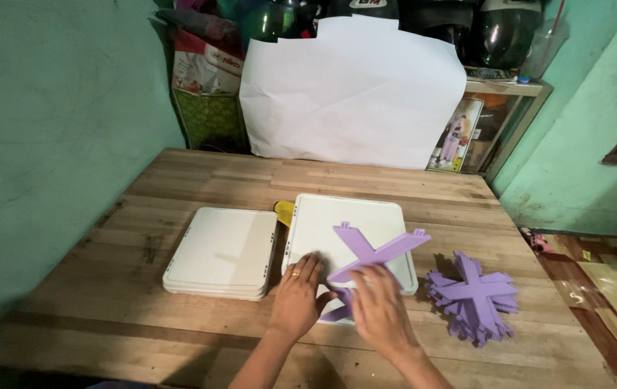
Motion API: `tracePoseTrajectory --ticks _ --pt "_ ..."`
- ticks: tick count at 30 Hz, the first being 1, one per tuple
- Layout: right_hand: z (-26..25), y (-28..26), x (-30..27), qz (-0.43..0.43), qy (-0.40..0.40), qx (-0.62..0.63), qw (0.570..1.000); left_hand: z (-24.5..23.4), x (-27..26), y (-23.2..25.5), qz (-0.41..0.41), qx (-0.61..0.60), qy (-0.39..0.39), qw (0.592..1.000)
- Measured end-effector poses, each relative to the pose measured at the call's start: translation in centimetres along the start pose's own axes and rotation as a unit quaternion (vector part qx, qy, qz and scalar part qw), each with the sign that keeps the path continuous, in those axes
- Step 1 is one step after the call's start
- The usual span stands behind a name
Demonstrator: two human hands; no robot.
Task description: The person assembles a plastic rack by inserting purple X-shaped supports between white square trays. They repeatedly insert and remove the supports, adjusting their positions to fit the trays together.
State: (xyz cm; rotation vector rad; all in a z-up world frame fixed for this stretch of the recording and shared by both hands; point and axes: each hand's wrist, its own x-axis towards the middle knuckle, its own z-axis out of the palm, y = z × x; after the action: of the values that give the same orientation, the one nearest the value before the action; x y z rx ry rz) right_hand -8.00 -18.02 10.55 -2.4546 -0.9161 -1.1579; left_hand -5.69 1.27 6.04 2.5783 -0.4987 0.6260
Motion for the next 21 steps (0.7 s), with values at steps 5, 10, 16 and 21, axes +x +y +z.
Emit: tracePoseTrajectory --ticks 5,10,16,21 --pt "0.2 -1.2 4.5 -0.122 -0.291 -0.090 0.945 -1.9 2.0 0.3 -0.024 0.104 -0.135 0.985" --pt "4.5 -0.8 8.3 -0.144 -0.427 -0.184 0.874 -2.2 4.0 1.1 -0.033 0.241 -0.198 0.950" --pt "8.5 0.6 9.8 -0.063 -0.632 -0.177 0.751 -1.5 4.3 -0.1 -0.031 0.167 -0.229 0.958" --pt "8.3 1.2 9.5 -0.007 -0.670 -0.151 0.726 -0.7 4.1 -0.3 -0.033 0.181 -0.197 0.963"
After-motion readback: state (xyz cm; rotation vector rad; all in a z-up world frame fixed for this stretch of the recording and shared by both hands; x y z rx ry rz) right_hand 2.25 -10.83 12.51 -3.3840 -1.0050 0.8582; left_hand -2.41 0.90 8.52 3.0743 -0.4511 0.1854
